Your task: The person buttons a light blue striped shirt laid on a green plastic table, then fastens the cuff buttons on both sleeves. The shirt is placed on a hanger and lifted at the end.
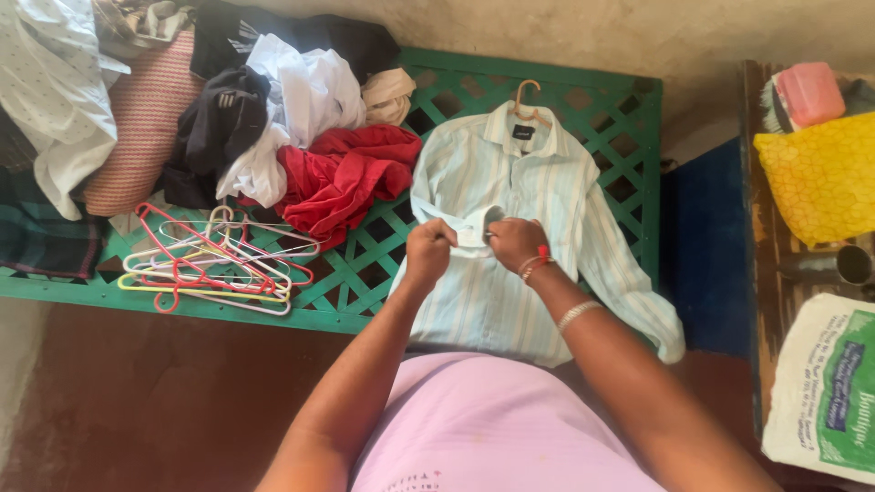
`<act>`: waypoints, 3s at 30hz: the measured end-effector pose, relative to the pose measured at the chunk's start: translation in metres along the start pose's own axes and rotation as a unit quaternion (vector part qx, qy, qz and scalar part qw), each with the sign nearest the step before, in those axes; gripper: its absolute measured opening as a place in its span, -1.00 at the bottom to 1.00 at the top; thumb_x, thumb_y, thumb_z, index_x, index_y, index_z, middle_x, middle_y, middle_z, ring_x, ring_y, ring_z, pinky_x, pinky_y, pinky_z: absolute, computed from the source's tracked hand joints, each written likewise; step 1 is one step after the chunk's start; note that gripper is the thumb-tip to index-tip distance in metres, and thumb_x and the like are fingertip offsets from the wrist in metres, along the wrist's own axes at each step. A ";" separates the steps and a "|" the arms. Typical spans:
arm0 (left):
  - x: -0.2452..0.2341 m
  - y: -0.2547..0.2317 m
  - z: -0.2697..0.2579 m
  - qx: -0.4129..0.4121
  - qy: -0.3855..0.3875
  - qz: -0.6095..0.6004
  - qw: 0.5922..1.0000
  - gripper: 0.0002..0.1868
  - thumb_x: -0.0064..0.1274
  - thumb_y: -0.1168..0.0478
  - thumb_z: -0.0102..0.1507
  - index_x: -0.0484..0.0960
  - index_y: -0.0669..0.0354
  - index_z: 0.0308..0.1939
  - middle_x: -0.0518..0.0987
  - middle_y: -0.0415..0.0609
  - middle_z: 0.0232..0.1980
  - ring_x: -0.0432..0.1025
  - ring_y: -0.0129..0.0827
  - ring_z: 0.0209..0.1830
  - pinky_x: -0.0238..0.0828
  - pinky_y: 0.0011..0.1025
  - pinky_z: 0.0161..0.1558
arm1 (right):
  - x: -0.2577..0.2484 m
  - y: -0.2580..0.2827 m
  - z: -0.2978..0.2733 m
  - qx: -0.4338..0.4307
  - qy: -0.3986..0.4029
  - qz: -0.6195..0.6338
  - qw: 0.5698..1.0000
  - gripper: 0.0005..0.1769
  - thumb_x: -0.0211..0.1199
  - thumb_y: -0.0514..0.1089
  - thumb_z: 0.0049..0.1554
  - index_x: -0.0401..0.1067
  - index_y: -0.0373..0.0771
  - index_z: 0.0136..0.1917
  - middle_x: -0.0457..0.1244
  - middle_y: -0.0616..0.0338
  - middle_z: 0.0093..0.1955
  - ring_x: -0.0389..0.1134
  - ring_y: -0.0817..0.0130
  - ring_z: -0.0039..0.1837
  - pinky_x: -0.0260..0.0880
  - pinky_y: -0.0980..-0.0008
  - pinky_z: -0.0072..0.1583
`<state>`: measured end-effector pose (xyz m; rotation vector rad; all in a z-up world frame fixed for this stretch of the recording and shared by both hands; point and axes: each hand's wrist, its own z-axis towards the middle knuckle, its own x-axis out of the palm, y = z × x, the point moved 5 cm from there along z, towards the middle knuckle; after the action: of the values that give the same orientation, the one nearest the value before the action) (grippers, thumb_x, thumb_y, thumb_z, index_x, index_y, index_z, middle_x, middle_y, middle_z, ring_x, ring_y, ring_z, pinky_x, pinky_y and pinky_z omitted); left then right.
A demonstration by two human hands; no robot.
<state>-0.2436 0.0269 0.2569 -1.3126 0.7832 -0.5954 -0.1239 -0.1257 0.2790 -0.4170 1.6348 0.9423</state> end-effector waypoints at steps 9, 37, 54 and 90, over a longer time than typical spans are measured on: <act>0.025 -0.006 -0.012 -0.248 0.055 -0.072 0.965 -0.82 0.20 0.18 0.26 0.67 0.26 -0.24 0.61 -0.17 -0.40 0.43 -0.54 -0.54 0.29 -0.50 -0.47 | -0.025 0.033 0.012 -0.062 -0.059 -0.006 0.996 -0.78 0.30 0.03 0.08 0.51 -0.11 -0.29 0.37 0.11 -0.27 0.39 0.06 -0.18 0.27 0.09 0.01; 0.027 0.048 0.007 -0.336 0.094 -0.243 0.905 -0.88 0.17 0.34 0.23 0.50 0.19 -0.30 0.66 0.00 -0.28 0.61 -0.34 -0.30 0.57 -0.43 -0.24 | -0.003 0.008 0.017 0.018 0.046 0.238 0.970 -0.79 0.23 -0.11 0.12 0.61 -0.22 -0.06 0.40 0.01 -0.10 0.43 0.07 -0.08 0.42 0.23 0.00; 0.035 0.041 0.012 -0.363 -0.018 -0.198 0.911 -0.92 0.12 0.39 0.20 0.52 0.23 -0.34 0.64 0.01 -0.36 0.57 -0.36 -0.43 0.54 -0.43 -0.34 | -0.006 0.005 0.011 0.021 0.001 0.304 0.952 -0.82 0.29 -0.15 0.14 0.60 -0.27 -0.03 0.38 0.08 -0.15 0.41 0.21 -0.13 0.38 0.30 -0.04; 0.012 -0.175 0.060 0.377 0.156 0.412 0.815 -0.89 0.23 0.15 0.23 0.66 0.06 -0.31 0.54 -0.17 -0.22 0.50 -0.28 -0.09 0.37 -0.22 -0.13 | -0.133 0.019 -0.057 -0.196 -0.197 -0.069 0.958 -0.89 0.38 -0.20 0.04 0.58 0.05 -0.26 0.13 0.18 0.56 0.04 0.02 0.60 0.19 0.05 0.40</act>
<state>-0.1809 0.0237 0.4308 -0.0734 1.1288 -0.3349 -0.1354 -0.1847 0.4124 -0.5630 1.0431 1.1621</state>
